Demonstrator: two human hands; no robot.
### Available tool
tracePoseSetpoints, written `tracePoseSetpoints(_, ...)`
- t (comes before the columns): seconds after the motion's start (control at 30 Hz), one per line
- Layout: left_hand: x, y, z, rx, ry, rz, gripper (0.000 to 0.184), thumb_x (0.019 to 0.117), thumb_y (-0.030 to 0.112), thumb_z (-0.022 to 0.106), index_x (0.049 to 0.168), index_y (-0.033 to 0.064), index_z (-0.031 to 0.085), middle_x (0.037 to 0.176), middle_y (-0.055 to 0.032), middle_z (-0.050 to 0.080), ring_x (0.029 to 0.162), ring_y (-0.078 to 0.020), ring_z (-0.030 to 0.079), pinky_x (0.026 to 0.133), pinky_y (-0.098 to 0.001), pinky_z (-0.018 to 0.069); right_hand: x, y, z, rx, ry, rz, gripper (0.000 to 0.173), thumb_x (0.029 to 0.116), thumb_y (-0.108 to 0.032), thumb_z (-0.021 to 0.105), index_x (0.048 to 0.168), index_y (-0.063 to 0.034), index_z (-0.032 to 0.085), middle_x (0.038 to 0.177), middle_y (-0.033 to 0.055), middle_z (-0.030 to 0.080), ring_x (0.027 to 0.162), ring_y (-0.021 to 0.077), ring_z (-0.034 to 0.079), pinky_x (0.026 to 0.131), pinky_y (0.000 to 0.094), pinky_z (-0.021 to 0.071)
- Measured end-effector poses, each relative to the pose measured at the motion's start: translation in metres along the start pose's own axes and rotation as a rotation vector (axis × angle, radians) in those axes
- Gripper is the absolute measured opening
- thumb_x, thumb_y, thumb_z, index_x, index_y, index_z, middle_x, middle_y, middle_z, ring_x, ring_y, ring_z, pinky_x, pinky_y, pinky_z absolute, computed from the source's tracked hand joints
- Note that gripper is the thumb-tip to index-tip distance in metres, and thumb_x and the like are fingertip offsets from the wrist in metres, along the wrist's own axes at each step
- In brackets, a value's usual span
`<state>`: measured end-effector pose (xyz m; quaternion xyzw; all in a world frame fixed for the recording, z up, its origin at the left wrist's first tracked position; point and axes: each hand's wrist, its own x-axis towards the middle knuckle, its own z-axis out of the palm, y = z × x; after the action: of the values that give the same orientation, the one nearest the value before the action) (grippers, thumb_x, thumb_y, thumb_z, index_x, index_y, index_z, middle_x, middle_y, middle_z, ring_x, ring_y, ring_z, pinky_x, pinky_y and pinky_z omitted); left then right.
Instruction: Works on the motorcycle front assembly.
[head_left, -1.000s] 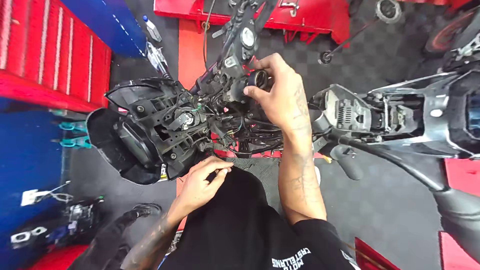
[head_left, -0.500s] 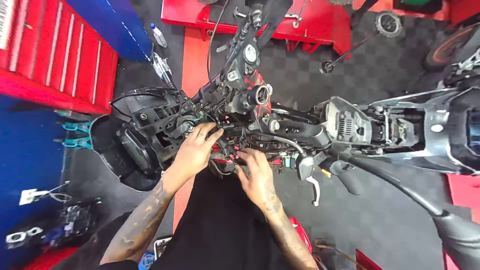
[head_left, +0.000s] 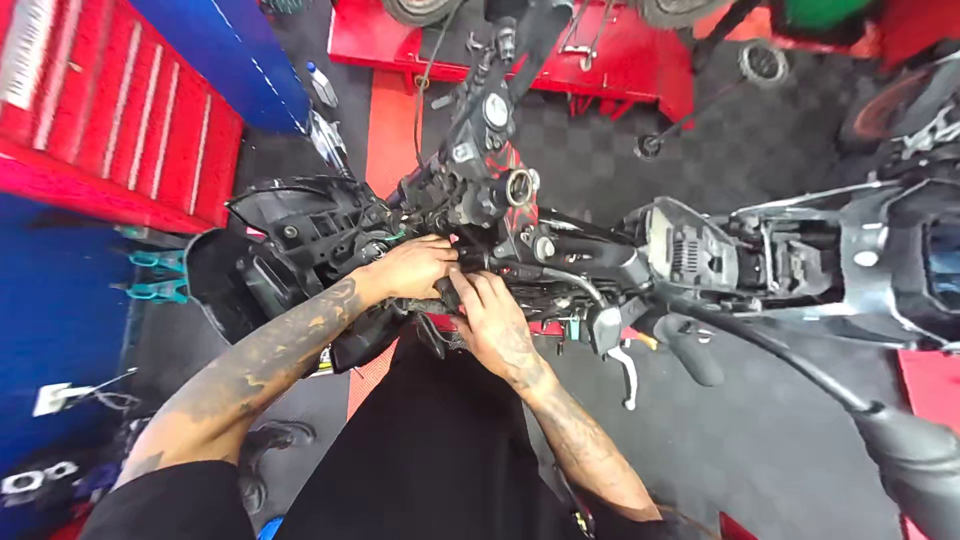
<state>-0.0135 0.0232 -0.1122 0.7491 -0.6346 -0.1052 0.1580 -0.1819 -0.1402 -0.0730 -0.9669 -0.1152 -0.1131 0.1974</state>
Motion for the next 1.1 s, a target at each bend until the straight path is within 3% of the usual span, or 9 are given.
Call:
tracePoseSetpoints(0.07,-0.008,-0.002,-0.009,-0.203,0.079,-0.086,0.035,0.08,0.025,0.08,0.11,0.0082,0.073,0.118,-0.0113,0.07,0.117,-0.029,0.064,0.105,-0.0486,0.0498,-0.012,-0.001,-0.017,0.257,0.236,-0.015,0.033,0.0938,-0.013,0.068,0.126,-0.0058,0.07,0.116,0.016,0.071,0.118,0.031,0.064,0.102,0.0434,0.0535)
tracePoseSetpoints(0.17,-0.018,0.0,-0.013,-0.455,0.163,-0.213,0.037,0.0745,0.015,0.085,0.109,0.0088,0.075,0.118,-0.0088,0.069,0.114,-0.0218,0.065,0.102,-0.0434,0.0532,-0.051,-0.007,-0.037,0.809,0.314,0.112,0.011,0.0961,-0.007,0.065,0.103,-0.0023,0.072,0.097,0.0078,0.072,0.09,0.0144,0.068,0.079,0.0313,0.0597)
tracePoseSetpoints(0.23,-0.015,0.001,-0.017,-0.524,0.163,-0.257,0.04,0.0718,0.009,0.085,0.111,0.0095,0.075,0.118,-0.007,0.069,0.112,-0.0189,0.065,0.1,-0.0409,0.0539,-0.072,-0.004,-0.032,1.075,0.061,0.347,0.018,0.0979,-0.009,0.065,0.111,0.0023,0.07,0.097,0.0064,0.074,0.08,0.0127,0.071,0.069,0.0303,0.0627)
tracePoseSetpoints(0.3,-0.011,0.003,-0.022,-0.55,0.149,-0.284,0.045,0.0698,0.003,0.085,0.114,0.0095,0.075,0.118,-0.0069,0.068,0.112,-0.0186,0.064,0.1,-0.0398,0.054,-0.074,0.005,-0.014,1.199,-0.109,0.592,0.047,0.094,-0.016,0.072,0.133,0.0041,0.055,0.109,0.0101,0.073,0.085,0.019,0.073,0.069,0.0354,0.0635)
tracePoseSetpoints(0.37,-0.011,0.009,-0.024,-0.545,0.123,-0.294,0.047,0.0698,0.003,0.085,0.116,0.0092,0.075,0.121,-0.0084,0.067,0.114,-0.0209,0.064,0.102,-0.0416,0.0531,-0.063,0.009,0.008,1.285,-0.045,0.667,0.079,0.0859,-0.019,0.081,0.147,0.0053,0.038,0.126,0.0149,0.067,0.105,0.0239,0.072,0.086,0.0395,0.0637)
tracePoseSetpoints(0.43,-0.01,0.012,-0.03,-0.526,0.096,-0.31,0.048,0.0711,0.001,0.084,0.117,0.0087,0.074,0.124,-0.0101,0.066,0.116,-0.0236,0.063,0.103,-0.0446,0.0523,-0.041,0.01,0.026,1.31,0.008,0.626,0.089,0.0814,-0.021,0.086,0.149,0.0061,0.035,0.131,0.0149,0.066,0.117,0.0224,0.067,0.098,0.0384,0.0594)
tracePoseSetpoints(0.73,-0.014,0.006,-0.025,-0.28,0.018,-0.182,0.054,0.0754,0.01,0.084,0.127,0.0097,0.069,0.127,-0.0126,0.064,0.124,-0.0312,0.058,0.108,-0.0489,0.0483,-0.009,-0.007,0.065,1.608,0.173,0.639,0.058,0.0865,-0.004,0.077,0.137,0.0035,0.049,0.117,0.0113,0.069,0.107,0.0162,0.069,0.098,0.0349,0.0583)
tracePoseSetpoints(0.97,-0.01,-0.003,-0.032,-0.45,0.096,-0.188,0.043,0.0784,0.01,0.082,0.121,0.0094,0.073,0.123,-0.0103,0.066,0.116,-0.0215,0.064,0.103,-0.0408,0.0529,-0.018,0.003,0.045,1.664,-0.061,0.638,0.069,0.0854,-0.007,0.074,0.146,-0.002,0.04,0.095,0.0071,0.069,0.075,0.0152,0.069,0.069,0.0321,0.0618)
tracePoseSetpoints(1.1,-0.002,0.001,-0.027,-0.424,0.131,-0.176,0.034,0.0787,0.01,0.081,0.112,0.0098,0.076,0.121,-0.0105,0.066,0.116,-0.022,0.062,0.102,-0.0406,0.053,-0.02,0.011,0.049,1.642,-0.013,0.655,0.064,0.0824,-0.008,0.078,0.139,-0.0003,0.05,0.111,0.011,0.07,0.097,0.0178,0.069,0.088,0.0364,0.0601)
